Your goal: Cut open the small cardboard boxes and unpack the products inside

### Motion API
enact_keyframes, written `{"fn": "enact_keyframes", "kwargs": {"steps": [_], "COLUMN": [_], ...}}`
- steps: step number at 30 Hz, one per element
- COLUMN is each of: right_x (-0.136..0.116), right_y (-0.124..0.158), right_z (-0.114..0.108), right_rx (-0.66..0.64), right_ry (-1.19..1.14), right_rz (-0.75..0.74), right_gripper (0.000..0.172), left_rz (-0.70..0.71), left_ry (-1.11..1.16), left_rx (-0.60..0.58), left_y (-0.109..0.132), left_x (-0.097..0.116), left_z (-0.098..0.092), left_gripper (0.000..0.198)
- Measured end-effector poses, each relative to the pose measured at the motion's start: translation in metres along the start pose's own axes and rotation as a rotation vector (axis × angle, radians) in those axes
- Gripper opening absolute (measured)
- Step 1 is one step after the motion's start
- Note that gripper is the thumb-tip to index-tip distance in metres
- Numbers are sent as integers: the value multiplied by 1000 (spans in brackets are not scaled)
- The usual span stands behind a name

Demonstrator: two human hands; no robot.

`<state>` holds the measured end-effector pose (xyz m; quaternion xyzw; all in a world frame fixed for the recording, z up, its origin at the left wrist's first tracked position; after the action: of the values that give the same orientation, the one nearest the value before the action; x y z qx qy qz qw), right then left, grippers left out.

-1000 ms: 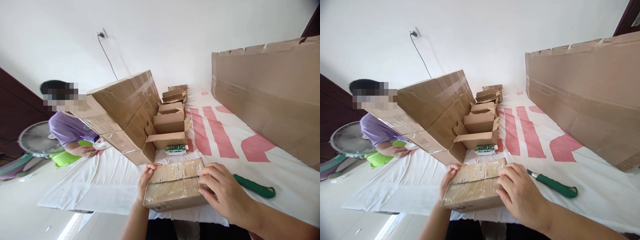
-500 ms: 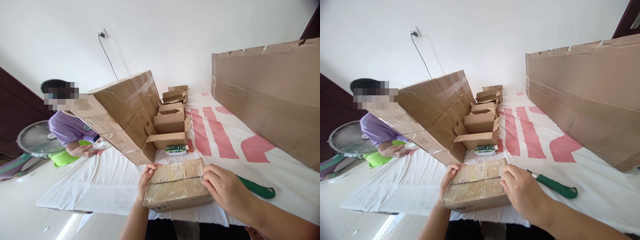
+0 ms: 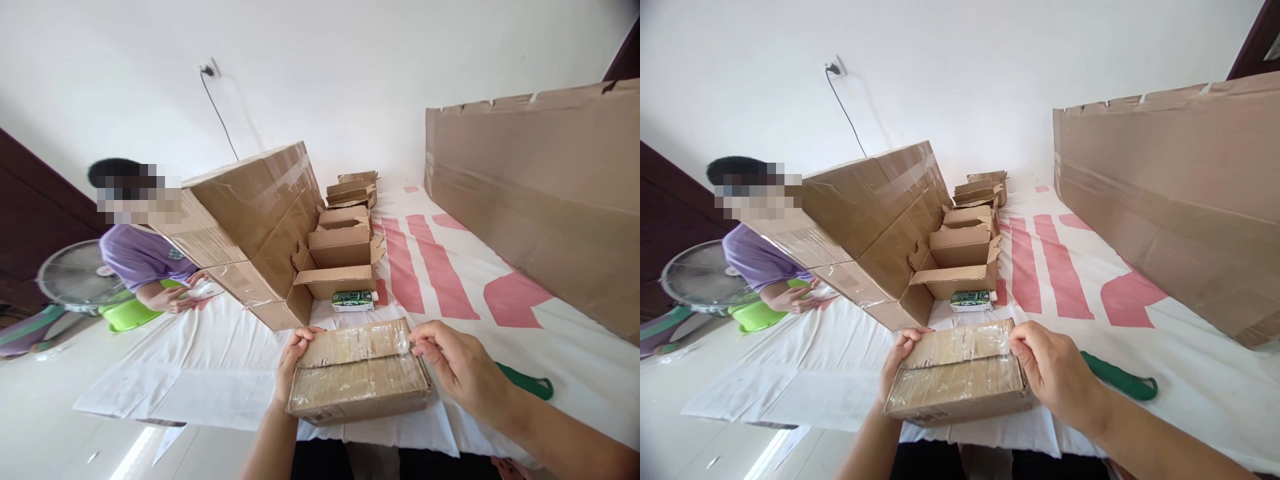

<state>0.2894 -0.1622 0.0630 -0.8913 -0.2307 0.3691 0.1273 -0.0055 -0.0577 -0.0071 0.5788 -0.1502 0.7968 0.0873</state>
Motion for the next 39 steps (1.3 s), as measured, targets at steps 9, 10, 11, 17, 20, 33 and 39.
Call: {"fn": "enact_keyframes", "kwargs": {"steps": [9,10,11,17,20,33,39], "right_x": [-1,1,3,4,-1,11,13], "right_y": [-4,-3,-2,-5,-12,-21,-20], "right_z": [-8,-7,-7,-2,-2,11,5], "right_rx": [-103,-122,-137,-148,-124,-37,-13], "right_ry": [131,136,135,188,202,133,51], "right_rz": [-122,-109,-100,-138,-173,-30,26], "right_gripper": [35,35,32,17,18,19,18], "left_rz": [-6,-3,-2,1,-5,-1,-8], "left_ry": [4,4,6,3,-1,-7,-10], "left_rx": [5,5,7,3,-18,-27,-6], "left_y": [0,0,0,-1,-1,0,1], "left_x": [0,0,0,0,-1,0,3], "left_z": [0,1,2,1,-3,-3,3], "left_gripper": [27,27,26,25,27,26,25]}}
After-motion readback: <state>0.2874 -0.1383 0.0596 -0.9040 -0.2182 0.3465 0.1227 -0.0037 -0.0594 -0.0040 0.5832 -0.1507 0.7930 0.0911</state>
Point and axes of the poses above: each hand's wrist, its own y-axis away from the middle knuckle, its own z-axis out of the palm, x = y × z, the point moved 1 cm from there along -y, towards the middle knuckle, and after that the axes turned 13 degrees about -x, right-handed, at the moved point
